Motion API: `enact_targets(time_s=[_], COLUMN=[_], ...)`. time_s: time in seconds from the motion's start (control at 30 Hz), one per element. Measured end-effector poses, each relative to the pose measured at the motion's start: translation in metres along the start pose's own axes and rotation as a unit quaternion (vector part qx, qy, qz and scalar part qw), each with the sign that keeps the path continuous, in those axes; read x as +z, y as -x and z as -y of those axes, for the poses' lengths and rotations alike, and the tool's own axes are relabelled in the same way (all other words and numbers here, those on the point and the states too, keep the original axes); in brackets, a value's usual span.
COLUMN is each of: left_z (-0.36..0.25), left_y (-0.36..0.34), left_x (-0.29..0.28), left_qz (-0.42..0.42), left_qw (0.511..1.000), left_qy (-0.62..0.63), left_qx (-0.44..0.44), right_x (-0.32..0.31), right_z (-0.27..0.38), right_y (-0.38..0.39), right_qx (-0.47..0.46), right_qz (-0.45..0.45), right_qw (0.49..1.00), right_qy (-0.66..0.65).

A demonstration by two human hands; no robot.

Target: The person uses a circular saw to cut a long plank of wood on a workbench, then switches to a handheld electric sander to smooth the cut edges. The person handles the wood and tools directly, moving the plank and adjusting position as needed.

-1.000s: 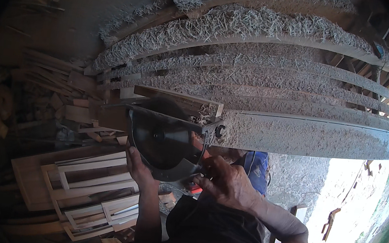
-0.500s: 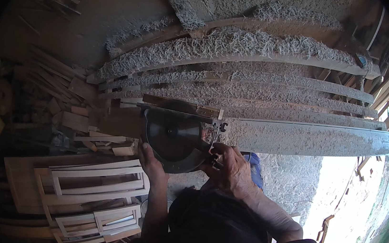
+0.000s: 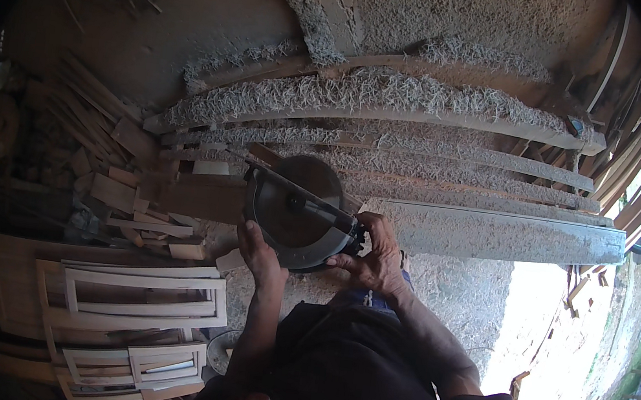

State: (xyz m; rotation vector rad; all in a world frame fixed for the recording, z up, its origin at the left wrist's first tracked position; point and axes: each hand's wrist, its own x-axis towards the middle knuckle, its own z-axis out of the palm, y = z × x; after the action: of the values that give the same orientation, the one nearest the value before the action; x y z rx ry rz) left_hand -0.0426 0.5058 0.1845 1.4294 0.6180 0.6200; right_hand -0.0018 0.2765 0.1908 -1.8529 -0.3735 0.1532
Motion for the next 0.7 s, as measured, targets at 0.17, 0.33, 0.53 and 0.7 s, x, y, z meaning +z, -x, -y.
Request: enact_targets(time_s=[0.17,0.33,0.53,0.7], left_z=[-0.013,-0.022,-0.022,-0.020], left_y=[0.006,0.010,0.008,0.007], left_x=[0.008,0.012,0.010,0.009], left_qz=[-0.024,-0.039,-0.026,-0.035], left_qw=[0.999,0.998,0.998,0.998], left_qy=[0.002,0.015,0.034,0.003], left_qx=[-0.025,-0.048,-0.039,-0.047], right_x=[0.006,-0.013,-0.009,-0.008], right_z=[0.005,0.022,0.027,0.022], right_y=[0.007,0.011,0.003,0.012], right_qx=[-0.045,-0.010,0.170,0.059], right_qz=[-0.051,0.016,-0.001,-0.004], right_qw=[0.994,0.990,0.973,0.998], right_qy=[0.088,0.143,-0.155,0.030])
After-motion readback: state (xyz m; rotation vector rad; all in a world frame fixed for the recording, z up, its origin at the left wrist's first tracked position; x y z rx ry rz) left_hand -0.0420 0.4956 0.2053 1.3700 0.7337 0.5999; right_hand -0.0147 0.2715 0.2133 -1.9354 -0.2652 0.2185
